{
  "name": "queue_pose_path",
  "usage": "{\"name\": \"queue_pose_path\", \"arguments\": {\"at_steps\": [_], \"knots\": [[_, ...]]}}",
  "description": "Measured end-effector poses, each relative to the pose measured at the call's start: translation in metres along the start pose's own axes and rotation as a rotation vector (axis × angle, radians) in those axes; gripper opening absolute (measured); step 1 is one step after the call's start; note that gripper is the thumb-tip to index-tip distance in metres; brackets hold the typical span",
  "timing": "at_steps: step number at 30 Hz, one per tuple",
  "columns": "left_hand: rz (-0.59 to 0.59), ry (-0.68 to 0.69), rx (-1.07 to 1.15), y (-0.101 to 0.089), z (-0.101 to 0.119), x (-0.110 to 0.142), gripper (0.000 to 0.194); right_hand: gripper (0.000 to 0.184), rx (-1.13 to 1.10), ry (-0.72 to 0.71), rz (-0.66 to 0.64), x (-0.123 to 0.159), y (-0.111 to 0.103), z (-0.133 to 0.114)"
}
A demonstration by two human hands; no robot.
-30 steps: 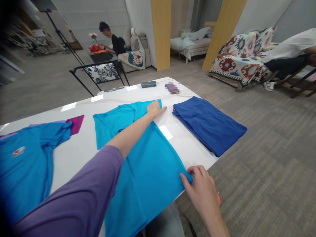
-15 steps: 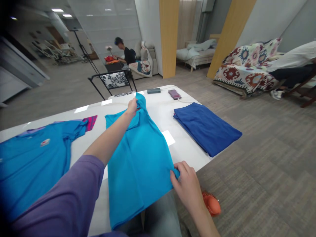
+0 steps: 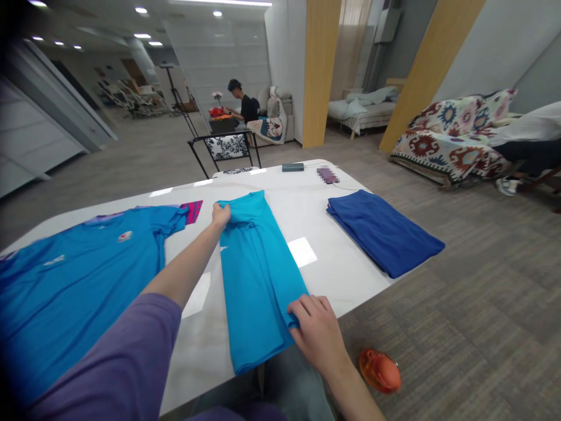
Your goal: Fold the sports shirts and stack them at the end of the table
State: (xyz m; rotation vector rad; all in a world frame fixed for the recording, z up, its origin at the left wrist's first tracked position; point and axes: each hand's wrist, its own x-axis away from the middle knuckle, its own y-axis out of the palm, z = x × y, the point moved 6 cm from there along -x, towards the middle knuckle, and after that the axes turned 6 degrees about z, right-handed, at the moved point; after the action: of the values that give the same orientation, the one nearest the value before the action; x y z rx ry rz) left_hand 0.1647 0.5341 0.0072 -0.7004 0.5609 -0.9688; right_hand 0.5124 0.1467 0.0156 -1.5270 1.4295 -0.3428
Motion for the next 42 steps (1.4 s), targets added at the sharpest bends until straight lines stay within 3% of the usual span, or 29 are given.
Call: {"name": "queue_pose_path", "arguments": {"at_steps": [4,9,12,14,16,22,28,30,36,42], "knots": [[-0.009,-0.05,-0.082,-0.006,-0.014,-0.015,0.054,0.022,-0.016,0.05,0.047,0.007,-0.005,0.005],[-0.03,0.032,-0.212,-0.007,-0.028,-0.014,0.067,0.014,0.001,-0.05,-0.233,0.01,0.011,-0.003],[0.046,0.229,-0.242,-0.003,-0.011,-0.005,0.062,0.014,-0.053,-0.054,-0.286,-0.001,0.013,-0.007],[0.096,0.41,-0.236,0.006,0.013,0.0,0.053,0.017,-0.065,-0.038,-0.227,-0.014,0.014,-0.005],[0.088,0.503,-0.209,0.02,0.037,-0.003,0.051,0.021,-0.054,-0.024,-0.166,-0.027,0.02,0.0],[-0.105,0.287,-0.172,0.08,0.078,-0.062,0.061,0.035,-0.036,0.014,-0.115,-0.046,0.049,0.017],[-0.193,0.236,-0.208,0.133,0.094,-0.122,0.034,0.047,-0.066,0.067,-0.11,-0.048,0.061,0.031],[-0.204,0.2,-0.196,0.144,0.093,-0.138,0.033,0.048,-0.088,0.084,-0.118,-0.049,0.064,0.035],[-0.181,0.111,-0.163,0.153,0.075,-0.165,0.042,0.05,-0.112,0.102,-0.145,-0.051,0.071,0.04],[-0.114,0.168,-0.132,0.133,0.071,-0.152,0.04,0.046,-0.086,0.092,-0.119,-0.05,0.068,0.038]]}}
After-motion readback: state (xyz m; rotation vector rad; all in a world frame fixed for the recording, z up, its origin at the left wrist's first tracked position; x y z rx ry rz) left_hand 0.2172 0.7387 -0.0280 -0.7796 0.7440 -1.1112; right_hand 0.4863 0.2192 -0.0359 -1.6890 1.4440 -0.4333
